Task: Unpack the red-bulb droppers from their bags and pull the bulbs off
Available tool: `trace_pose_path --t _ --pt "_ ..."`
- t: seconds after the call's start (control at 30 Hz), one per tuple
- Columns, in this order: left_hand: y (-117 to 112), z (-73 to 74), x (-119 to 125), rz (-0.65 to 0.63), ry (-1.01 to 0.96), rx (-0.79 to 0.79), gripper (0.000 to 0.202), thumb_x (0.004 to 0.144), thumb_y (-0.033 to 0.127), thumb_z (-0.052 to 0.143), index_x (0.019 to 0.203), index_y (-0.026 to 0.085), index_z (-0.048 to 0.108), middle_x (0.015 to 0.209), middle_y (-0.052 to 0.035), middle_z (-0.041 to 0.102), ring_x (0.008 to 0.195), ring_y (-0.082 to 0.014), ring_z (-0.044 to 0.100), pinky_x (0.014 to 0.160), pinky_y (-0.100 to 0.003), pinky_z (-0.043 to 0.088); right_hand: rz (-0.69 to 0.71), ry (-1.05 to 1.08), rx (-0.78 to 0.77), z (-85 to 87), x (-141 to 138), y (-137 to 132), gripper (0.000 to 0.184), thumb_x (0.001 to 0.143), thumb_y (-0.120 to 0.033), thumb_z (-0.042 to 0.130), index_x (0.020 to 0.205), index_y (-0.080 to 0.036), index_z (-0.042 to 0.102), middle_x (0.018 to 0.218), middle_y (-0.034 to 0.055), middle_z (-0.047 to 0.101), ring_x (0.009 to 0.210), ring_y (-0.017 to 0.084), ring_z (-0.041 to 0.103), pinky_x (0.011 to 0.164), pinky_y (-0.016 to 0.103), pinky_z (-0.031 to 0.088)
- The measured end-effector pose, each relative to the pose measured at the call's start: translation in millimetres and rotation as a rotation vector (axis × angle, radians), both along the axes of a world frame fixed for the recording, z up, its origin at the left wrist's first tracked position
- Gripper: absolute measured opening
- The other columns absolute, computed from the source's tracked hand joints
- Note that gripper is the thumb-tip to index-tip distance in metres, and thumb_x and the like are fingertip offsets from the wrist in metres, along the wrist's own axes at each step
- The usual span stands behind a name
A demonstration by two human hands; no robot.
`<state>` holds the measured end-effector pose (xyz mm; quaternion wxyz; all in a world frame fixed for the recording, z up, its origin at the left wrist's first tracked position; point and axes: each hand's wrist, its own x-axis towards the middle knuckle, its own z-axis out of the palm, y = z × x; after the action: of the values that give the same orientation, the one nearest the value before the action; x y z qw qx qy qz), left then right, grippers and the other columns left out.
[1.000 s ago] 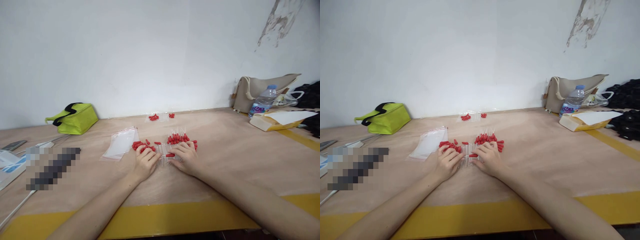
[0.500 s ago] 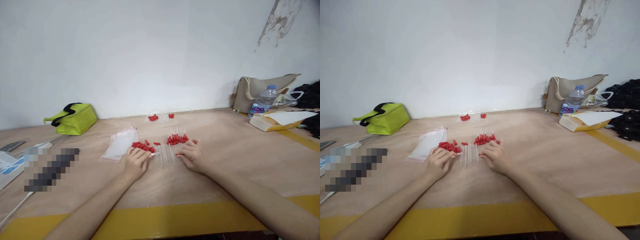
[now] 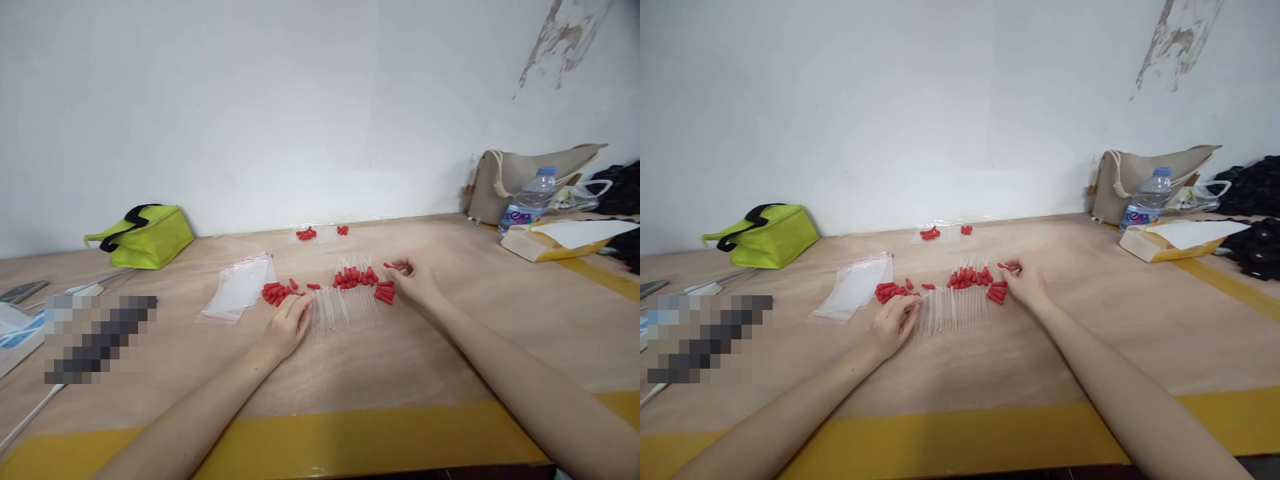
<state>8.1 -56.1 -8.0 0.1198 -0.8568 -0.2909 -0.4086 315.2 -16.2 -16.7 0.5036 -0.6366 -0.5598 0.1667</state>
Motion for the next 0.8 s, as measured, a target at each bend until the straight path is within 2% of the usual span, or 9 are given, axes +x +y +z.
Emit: trace_pose_path --t 0.17,0.3,0.53,0.7,0.8 --pt "1 -0.9 -1 -0.060 0.071 -0.016 0.016 0.084 0.012 0.045 0.096 0.016 0.054 0.088 -0.0063 0.061 0.083 -0.0146 0.057 0.076 -0.029 0.050 0.046 0.065 -0.052 -5.4 3 4 0.028 0.066 -0.042 0.061 0.080 -0.018 0.059 0.071 0.0042 0.063 0.061 0.015 0.057 0.055 0.026 0.045" --pt "-2 0.8 -1 -0.117 0.088 -0.112 0.020 0.084 0.020 0.048 0.102 0.016 0.055 0.096 -0.0086 0.061 0.089 -0.0160 0.058 0.078 -0.031 0.051 0.096 0.066 -0.091 -2.5 -1 -1 0.030 0.065 -0.045 0.062 0.078 -0.018 0.059 0.068 0.0043 0.063 0.062 0.017 0.058 0.055 0.028 0.045" --pt "-6 6.2 -2 -0.171 0.106 -0.183 0.036 0.078 0.034 0.059 0.109 0.017 0.056 0.101 -0.0102 0.061 0.094 -0.0199 0.058 0.082 -0.036 0.051 0.302 -0.054 -0.075 10.2 4 -11 0.027 0.062 -0.041 0.062 0.076 -0.018 0.058 0.072 0.0014 0.062 0.067 0.014 0.055 0.061 0.025 0.043" --pt "-5 7.0 -4 -0.203 0.109 -0.210 0.044 0.073 0.038 0.064 0.111 0.017 0.055 0.102 -0.0102 0.059 0.096 -0.0209 0.055 0.081 -0.037 0.050 0.287 -0.240 -0.123 20.7 7 -16 0.023 0.057 -0.040 0.067 0.069 -0.021 0.063 0.070 0.0001 0.064 0.069 0.015 0.054 0.062 0.026 0.042" --pt "-3 6.7 -5 -0.187 0.111 -0.206 0.038 0.075 0.034 0.062 0.109 0.017 0.055 0.102 -0.0103 0.058 0.095 -0.0206 0.054 0.081 -0.038 0.048 0.275 -0.254 -0.152 19.6 6 -17 0.027 0.058 -0.045 0.066 0.068 -0.020 0.064 0.064 -0.0002 0.063 0.062 0.015 0.053 0.056 0.025 0.039"
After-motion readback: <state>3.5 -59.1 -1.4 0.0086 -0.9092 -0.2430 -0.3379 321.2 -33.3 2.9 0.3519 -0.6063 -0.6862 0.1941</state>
